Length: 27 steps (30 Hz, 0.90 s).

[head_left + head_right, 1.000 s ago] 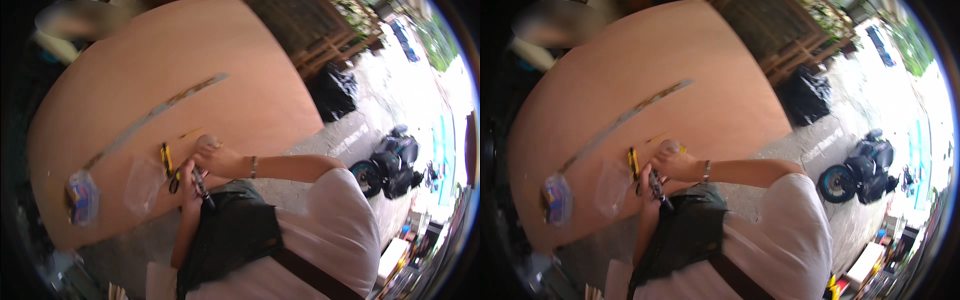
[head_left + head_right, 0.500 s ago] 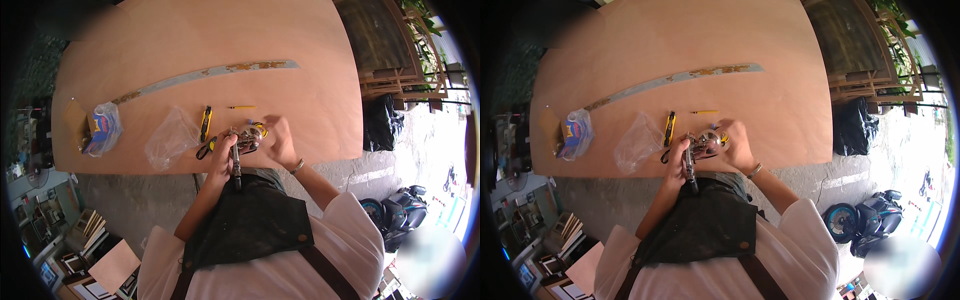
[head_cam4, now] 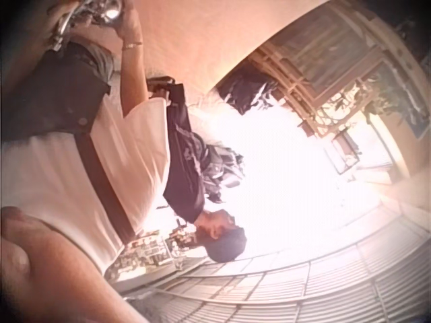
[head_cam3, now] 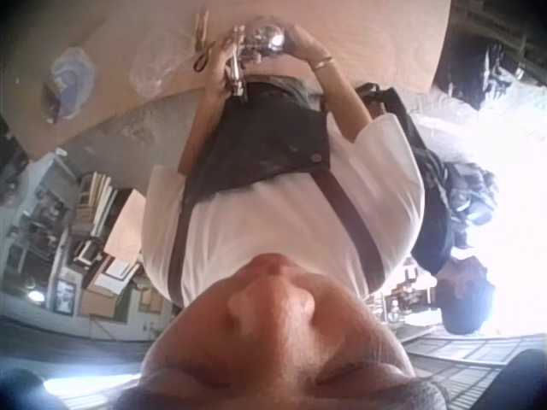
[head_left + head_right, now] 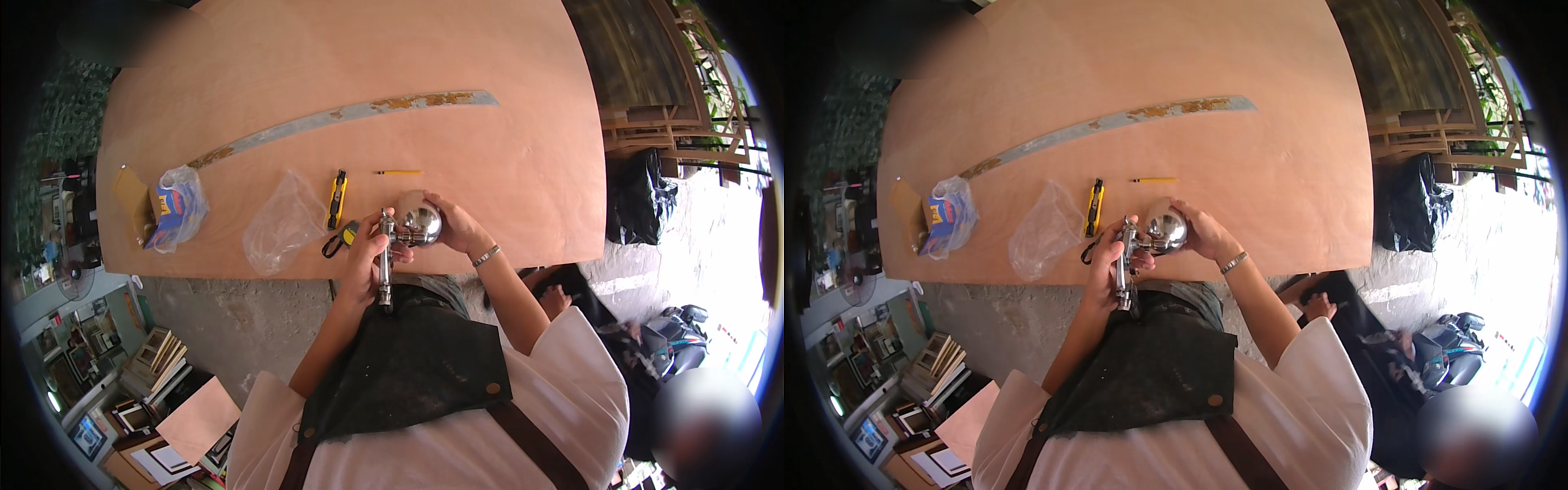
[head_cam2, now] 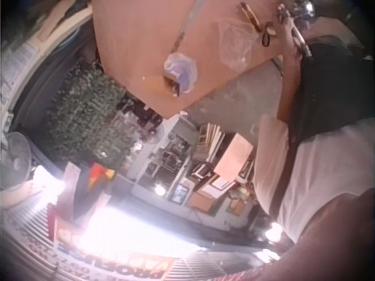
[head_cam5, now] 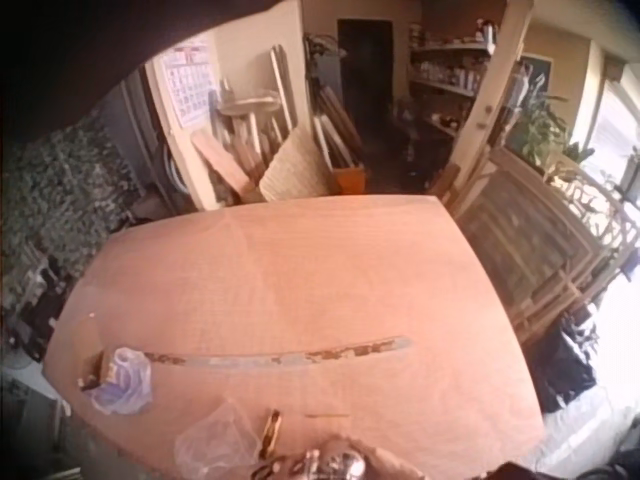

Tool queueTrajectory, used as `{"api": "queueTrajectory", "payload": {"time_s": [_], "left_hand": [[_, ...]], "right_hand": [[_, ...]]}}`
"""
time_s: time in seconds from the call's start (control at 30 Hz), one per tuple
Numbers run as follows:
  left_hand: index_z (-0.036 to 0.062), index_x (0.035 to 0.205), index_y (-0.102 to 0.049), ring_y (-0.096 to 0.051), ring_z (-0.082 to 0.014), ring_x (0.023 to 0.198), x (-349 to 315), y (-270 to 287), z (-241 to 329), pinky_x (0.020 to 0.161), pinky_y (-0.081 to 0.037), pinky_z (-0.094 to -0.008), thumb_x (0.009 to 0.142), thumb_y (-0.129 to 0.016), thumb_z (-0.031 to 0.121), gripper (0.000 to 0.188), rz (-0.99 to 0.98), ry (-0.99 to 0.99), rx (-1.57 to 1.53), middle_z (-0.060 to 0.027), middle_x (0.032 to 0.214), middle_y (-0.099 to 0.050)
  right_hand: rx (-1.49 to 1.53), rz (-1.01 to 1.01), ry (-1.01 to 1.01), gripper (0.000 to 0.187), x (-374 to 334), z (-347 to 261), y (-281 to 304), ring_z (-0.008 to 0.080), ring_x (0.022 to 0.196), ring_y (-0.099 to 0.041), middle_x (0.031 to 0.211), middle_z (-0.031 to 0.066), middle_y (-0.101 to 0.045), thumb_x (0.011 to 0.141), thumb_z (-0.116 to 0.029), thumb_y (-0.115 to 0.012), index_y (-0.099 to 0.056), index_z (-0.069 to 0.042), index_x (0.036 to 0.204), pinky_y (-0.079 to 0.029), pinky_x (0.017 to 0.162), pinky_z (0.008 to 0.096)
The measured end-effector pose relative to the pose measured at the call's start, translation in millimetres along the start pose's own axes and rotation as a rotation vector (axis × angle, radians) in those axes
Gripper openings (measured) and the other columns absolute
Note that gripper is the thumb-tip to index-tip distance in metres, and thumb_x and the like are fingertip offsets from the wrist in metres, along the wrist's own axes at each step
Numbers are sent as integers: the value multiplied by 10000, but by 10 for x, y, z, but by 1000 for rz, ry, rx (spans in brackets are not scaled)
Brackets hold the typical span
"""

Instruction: The person unpacks a spray gun from a plastic bag and assembles it by attaching the metal cup and tightening various knobs. They then pick up a white plastic bottle and pour liquid into the cup before continuing to adjust the spray gun components.

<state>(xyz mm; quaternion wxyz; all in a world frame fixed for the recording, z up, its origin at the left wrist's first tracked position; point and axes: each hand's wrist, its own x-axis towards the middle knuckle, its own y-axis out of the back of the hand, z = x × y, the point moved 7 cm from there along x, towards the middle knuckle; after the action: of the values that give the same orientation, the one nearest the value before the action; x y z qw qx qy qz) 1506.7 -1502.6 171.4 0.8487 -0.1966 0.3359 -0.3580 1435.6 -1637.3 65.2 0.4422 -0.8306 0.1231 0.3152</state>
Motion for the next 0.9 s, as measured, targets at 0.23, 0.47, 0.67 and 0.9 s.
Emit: {"api": "queueTrajectory", "payload": {"time_s": [0.23, 0.47, 0.67, 0.9], "left_hand": [[56, 1398, -363, -690, -235, 820, 11, -47, -118, 741, -591, -365, 982, -553, 339, 538, 1, 216, 102, -152, 1142, -615], [89, 1354, -406, -684, -240, 916, 46, -180, -59, 753, -603, -389, 986, -549, 331, 463, -82, 326, 141, -143, 1132, -640], [110, 1303, -466, -683, -233, 935, 55, 82, -63, 741, -617, -356, 973, -573, 318, 404, -142, 320, 10, -95, 1185, -596], [94, 1301, -504, -665, -283, 1050, 5, 158, -11, 882, -587, -422, 969, -573, 258, 377, -227, 339, -80, -133, 1180, -633]], "right_hand": [[45, 175, 469, 365, -229, -626, -9, 146, 896, -601, 1051, 71, -575, 934, -161, -641, -479, -40, 1238, -536, 747, 308], [-176, 359, 804, 424, -597, -787, -42, 114, 899, -590, 1060, 38, -586, 927, -147, -651, -469, -69, 1302, -528, 700, 279], [-241, 406, 796, 485, -736, -847, -337, 164, 1100, -546, 1153, 73, -578, 918, -176, -661, -459, -71, 1346, -457, 941, 323], [-212, 384, 848, 491, -888, -770, -581, 149, 1118, -532, 1196, 65, -563, 927, -127, -622, -430, -67, 1375, -444, 972, 303]]}}
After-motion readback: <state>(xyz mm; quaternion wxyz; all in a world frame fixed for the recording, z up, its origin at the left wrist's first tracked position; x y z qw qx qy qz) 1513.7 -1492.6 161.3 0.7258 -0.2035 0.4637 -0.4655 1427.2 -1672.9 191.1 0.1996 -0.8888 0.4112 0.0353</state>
